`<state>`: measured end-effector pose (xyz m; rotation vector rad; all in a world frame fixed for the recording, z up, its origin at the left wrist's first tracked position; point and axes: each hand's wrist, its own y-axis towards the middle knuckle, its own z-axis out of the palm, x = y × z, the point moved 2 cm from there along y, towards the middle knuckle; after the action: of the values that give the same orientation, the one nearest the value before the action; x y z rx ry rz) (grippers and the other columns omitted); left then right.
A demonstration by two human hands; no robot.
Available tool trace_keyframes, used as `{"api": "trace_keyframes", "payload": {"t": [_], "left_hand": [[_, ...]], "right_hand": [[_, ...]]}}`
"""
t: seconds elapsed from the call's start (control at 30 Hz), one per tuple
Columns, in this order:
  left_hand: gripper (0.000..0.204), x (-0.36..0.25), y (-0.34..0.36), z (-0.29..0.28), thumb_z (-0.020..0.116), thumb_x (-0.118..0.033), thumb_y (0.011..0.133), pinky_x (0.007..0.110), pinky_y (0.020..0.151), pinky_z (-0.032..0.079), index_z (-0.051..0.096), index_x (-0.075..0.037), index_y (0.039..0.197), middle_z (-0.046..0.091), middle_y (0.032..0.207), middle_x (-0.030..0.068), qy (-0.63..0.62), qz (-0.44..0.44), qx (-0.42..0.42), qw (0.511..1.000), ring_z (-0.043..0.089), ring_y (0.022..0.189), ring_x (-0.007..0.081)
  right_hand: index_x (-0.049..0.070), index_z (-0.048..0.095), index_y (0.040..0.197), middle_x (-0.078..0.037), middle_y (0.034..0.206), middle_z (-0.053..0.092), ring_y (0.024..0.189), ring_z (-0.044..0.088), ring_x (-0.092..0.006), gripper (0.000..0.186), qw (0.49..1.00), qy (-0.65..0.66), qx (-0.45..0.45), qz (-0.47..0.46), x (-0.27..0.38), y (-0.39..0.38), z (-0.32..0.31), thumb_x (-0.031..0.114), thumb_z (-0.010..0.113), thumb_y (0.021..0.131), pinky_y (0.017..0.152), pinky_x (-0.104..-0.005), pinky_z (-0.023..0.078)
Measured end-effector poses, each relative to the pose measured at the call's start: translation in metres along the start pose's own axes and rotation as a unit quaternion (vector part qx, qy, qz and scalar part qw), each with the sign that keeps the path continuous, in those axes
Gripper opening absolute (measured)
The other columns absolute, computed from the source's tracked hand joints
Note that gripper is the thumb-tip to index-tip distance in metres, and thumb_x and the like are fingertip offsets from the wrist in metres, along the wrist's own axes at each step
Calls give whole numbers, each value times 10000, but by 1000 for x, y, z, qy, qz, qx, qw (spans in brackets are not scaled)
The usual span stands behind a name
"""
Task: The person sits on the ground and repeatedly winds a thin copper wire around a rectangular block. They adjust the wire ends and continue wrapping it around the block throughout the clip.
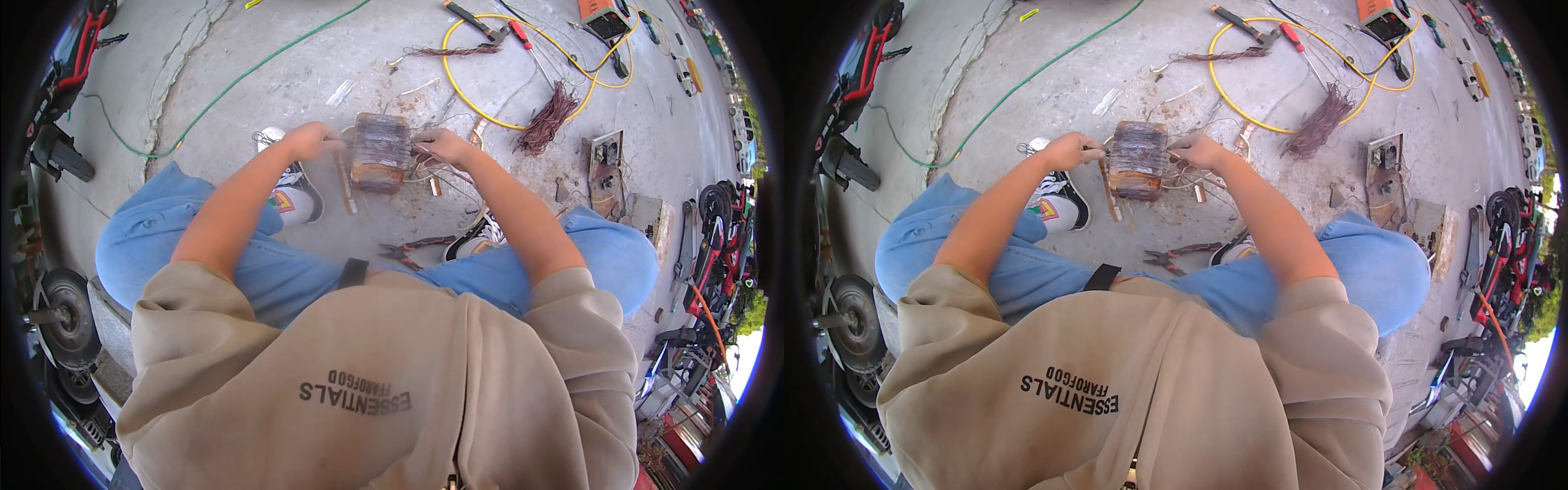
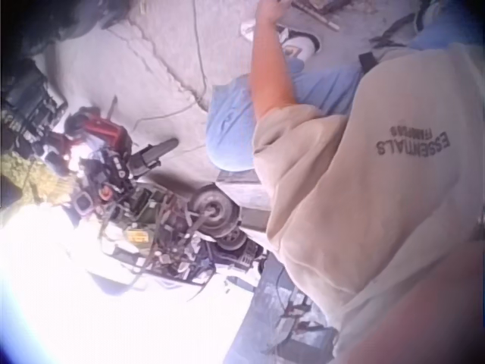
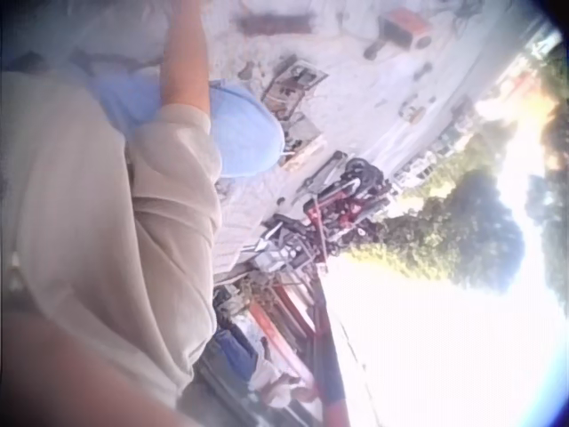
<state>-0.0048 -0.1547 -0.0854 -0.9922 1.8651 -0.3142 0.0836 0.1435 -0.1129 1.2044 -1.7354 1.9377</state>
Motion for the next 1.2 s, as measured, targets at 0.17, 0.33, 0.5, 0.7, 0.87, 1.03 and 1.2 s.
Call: {"api": "trace_keyframes", "payload": {"t": [0.17,0.33,0.5,0.7,0.87,1.03,1.2], "left_hand": [[241,34,51,49,626,-149,872,316,753,497,685,3,1049,694,912,76,-140,-6,17,990,611,791,151],[212,67,82,71,622,-77,834,329,739,499,686,40,998,688,896,85,-106,-10,19,994,612,778,164],[244,78,88,84,606,-103,762,389,726,501,682,65,922,690,847,193,-147,-23,-25,989,649,783,265],[226,21,59,59,620,-71,871,312,812,482,675,36,1061,692,996,97,-97,-52,15,994,603,887,150],[265,3,44,7,579,-174,911,308,790,502,668,31,1054,694,983,98,-116,-82,49,989,632,843,159],[338,-14,47,-33,523,-268,953,309,825,498,658,14,1080,691,970,68,-87,24,-76,993,636,861,163],[385,-103,53,-22,488,-322,981,308,913,460,624,-14,1168,673,1048,81,-146,167,-86,971,608,998,167]], "right_hand": [[0,580,1220,-91,1062,653,914,632,-166,381,995,97,9,6,-12,10,25,206,645,907,756,-315,570],[9,585,1170,-70,952,641,847,630,-158,317,988,138,-66,10,-23,18,33,180,619,905,705,-307,554],[26,608,1070,-70,851,630,748,621,-154,206,981,123,-134,65,-8,11,46,145,595,903,640,-294,527],[19,613,954,-44,716,557,575,506,-129,100,970,207,-56,112,-12,14,41,90,592,886,503,-272,418],[54,565,804,8,630,460,477,347,-64,108,962,232,-56,132,3,-29,-33,92,627,883,415,-239,270],[69,532,756,14,610,447,432,281,-41,176,971,134,-136,141,62,-85,-113,129,652,871,367,-228,202],[74,481,767,24,633,434,433,271,-42,181,943,91,-320,17,127,-188,-186,99,625,874,377,-232,203]]}}
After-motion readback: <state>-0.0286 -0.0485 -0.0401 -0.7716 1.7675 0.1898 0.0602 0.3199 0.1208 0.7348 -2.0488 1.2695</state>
